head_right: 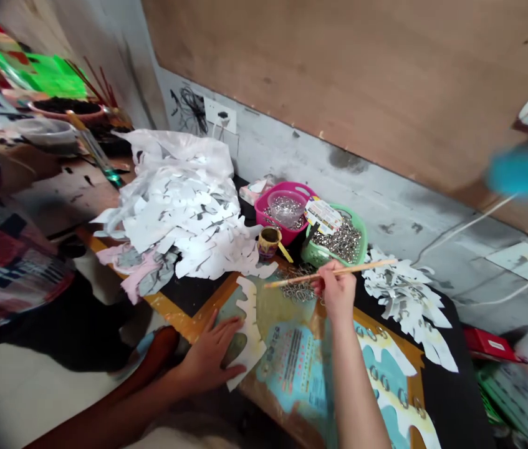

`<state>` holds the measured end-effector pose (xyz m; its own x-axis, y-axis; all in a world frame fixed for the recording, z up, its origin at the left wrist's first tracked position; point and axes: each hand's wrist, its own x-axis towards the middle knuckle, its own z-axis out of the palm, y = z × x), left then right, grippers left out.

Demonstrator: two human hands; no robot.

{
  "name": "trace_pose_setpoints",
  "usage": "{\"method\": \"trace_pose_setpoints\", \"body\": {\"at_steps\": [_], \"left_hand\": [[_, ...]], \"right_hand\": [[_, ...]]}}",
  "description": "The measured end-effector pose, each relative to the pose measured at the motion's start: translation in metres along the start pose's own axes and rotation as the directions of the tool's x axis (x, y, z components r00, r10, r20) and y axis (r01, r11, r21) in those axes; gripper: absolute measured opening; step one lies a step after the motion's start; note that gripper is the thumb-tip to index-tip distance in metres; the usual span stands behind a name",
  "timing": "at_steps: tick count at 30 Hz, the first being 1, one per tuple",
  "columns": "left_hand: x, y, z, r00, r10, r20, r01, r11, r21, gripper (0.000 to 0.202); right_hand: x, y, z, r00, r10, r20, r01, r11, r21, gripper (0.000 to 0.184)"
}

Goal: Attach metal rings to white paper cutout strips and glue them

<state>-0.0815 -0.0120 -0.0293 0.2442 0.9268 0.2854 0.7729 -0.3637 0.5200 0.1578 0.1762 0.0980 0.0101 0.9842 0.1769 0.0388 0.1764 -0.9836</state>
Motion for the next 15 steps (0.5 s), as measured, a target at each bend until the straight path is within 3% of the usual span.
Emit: {"method": "trace_pose_setpoints", "body": {"at_steps": [4,8,11,15], "left_hand": [[0.002,0.004,-0.003,0.999,-0.03,0.041,0.031,0.999,-0.012,0.071],[0.003,0.004,-0.005,0.995,-0.029,0.095,0.028,1.0,0.007,0.071],[0.004,0.004,-0.007,0.994,-0.026,0.106,0.025,1.0,0.011,0.072],[0.005,0.006,-0.008,0.993,-0.031,0.112,0.03,0.999,0.013,0.072]], "right_hand": [[-0.059,0.026,-0.035,0.988,0.071,0.14,-0.073,0.997,0.01,0.019],[-0.11,0.034,-0.051,0.965,0.103,0.24,-0.081,0.992,-0.101,0.018],[-0.128,0.03,-0.057,0.951,0.124,0.283,-0.045,0.961,-0.273,0.02],[-0.135,0.025,-0.059,0.962,0.093,0.258,-0.01,0.953,-0.304,0.023]]}}
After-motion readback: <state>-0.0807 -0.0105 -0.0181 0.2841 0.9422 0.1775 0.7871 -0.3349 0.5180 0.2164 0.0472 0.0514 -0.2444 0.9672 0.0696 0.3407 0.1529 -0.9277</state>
